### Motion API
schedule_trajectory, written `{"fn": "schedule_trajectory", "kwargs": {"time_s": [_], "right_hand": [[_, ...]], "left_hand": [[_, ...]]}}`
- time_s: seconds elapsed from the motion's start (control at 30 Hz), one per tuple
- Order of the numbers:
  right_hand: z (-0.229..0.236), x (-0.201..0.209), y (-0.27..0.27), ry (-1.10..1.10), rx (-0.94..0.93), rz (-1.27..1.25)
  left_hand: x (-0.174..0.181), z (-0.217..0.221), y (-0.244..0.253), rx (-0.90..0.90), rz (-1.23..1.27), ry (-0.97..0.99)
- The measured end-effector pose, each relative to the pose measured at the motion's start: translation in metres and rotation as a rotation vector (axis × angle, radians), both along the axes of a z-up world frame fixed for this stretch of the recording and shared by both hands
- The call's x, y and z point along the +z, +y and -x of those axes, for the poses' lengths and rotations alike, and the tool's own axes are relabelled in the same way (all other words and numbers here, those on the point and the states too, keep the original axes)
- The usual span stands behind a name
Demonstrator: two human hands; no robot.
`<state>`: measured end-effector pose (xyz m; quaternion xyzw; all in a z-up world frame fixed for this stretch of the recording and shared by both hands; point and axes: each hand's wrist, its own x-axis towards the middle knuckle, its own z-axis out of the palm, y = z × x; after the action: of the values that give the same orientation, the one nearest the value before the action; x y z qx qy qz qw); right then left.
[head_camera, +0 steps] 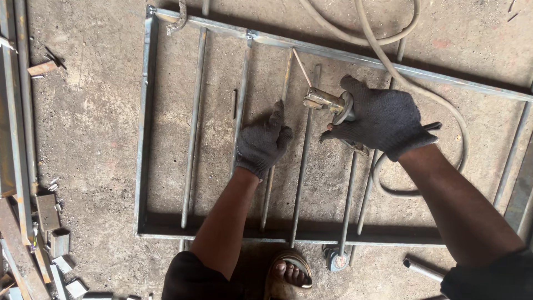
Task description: The person measures the spacing of vertical metal rods within a rectangular frame using a tape measure. They then use a welding torch to tack weld the rods to the frame, repeating the process of measuring and welding for each rod.
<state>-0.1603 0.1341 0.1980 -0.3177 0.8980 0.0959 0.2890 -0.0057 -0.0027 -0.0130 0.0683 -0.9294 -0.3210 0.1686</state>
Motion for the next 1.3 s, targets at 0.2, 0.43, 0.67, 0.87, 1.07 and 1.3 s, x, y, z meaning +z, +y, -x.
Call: {"fn": "schedule_trajectory", "kwargs": {"time_s": [0.2,0.43,0.67,0.87,1.07,1.3], "right_hand": [[0.004,-0.001,-0.008,-0.017,-0.048,-0.053],[0.008,-0.007,-0.004,0.021,0.003,-0.188],[0.018,-0.024,0.014,-0.011,-0.007,-0.037],[0.025,-0.033,0.017,-0.034,-0.012,0.1],[0.031,-0.042,0.026,-0.044,0.047,0.177],[0.036,-0.053,0.033,0.023,0.23,0.342]], "left_hand": [[0.014,-0.006,-0.001,0.019,-0.04,-0.045],[0.022,-0.005,-0.002,-0.126,0.071,-0.579],[0.029,-0.006,-0.002,-0.005,0.003,-0.137],[0.038,0.001,-0.005,0.039,-0.082,-0.128],[0.03,0.0,-0.004,-0.022,0.039,-0.254],[0.027,-0.001,-0.005,-0.043,-0.013,-0.275]]}}
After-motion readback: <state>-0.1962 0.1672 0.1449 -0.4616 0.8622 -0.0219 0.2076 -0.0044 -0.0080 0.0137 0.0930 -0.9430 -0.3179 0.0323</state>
